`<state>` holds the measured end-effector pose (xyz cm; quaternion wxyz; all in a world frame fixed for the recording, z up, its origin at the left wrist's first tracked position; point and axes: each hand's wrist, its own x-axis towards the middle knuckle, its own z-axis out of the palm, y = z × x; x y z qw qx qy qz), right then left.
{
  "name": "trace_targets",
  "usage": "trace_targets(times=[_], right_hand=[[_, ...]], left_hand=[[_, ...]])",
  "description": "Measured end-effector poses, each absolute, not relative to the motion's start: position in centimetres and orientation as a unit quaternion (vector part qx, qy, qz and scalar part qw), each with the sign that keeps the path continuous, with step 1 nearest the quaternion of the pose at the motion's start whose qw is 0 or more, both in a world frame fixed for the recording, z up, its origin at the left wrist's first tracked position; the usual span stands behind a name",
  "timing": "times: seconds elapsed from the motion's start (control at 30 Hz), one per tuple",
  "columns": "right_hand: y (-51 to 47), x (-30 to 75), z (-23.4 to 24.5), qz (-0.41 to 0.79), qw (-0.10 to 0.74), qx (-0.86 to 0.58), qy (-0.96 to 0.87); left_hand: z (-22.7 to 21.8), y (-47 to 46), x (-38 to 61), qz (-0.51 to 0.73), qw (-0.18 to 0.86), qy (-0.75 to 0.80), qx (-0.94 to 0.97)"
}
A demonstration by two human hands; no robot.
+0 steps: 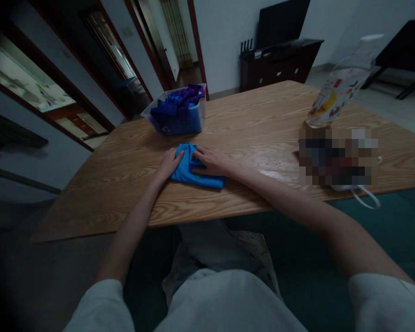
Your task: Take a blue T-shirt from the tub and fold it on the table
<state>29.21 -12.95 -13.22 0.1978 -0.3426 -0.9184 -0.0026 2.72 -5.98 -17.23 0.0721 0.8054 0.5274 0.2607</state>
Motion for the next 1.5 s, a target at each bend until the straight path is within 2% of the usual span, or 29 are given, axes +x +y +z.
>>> trace_targets(times=[0.23, 0.3, 0.43, 0.7, 0.87, 1.07, 1.17, 1.3, 1.4, 1.5], right_hand=[[-9.5, 32.5, -13.0, -0.013, 0.19, -0.483, -0.854], [-8.3, 34.0, -13.3, -0.005, 0.164, -0.505, -0.848], [-7.5, 35.2, -14.0, 0.015, 0.112, -0.523, -0.845], [-7.9, 34.4, -13.9, -0.012, 0.088, -0.533, -0.841], [-8.0, 34.4, -13.7, 0.0, 0.096, -0.538, -0.838], [-8.9, 33.9, -12.9, 0.085, 0.131, -0.546, -0.823], [-9.8, 33.0, -12.4, 0.072, 0.202, -0.515, -0.83], [-11.7, 30.8, -12.2, 0.004, 0.308, -0.376, -0.874], [-13.2, 28.8, -12.9, -0.016, 0.284, -0.259, -0.923], [-13.9, 27.5, -13.9, -0.023, 0.23, -0.214, -0.949]], left_hand=[[-17.3, -5.7, 2.6, 0.26, 0.077, 0.526, 0.806], [-17.4, -5.7, 2.6, 0.268, 0.076, 0.528, 0.802], [-17.3, -5.8, 2.7, 0.269, 0.076, 0.536, 0.797], [-17.1, -6.0, 2.8, 0.264, 0.079, 0.532, 0.8], [-17.3, -5.7, 2.5, 0.253, 0.076, 0.53, 0.806], [-17.9, -5.4, 2.3, 0.257, 0.07, 0.529, 0.806], [-17.8, -5.5, 2.4, 0.259, 0.071, 0.529, 0.805], [-17.4, -5.8, 2.6, 0.249, 0.074, 0.533, 0.805], [-17.1, -5.8, 2.7, 0.238, 0.082, 0.532, 0.808], [-17.0, -5.8, 2.7, 0.235, 0.083, 0.535, 0.807]])
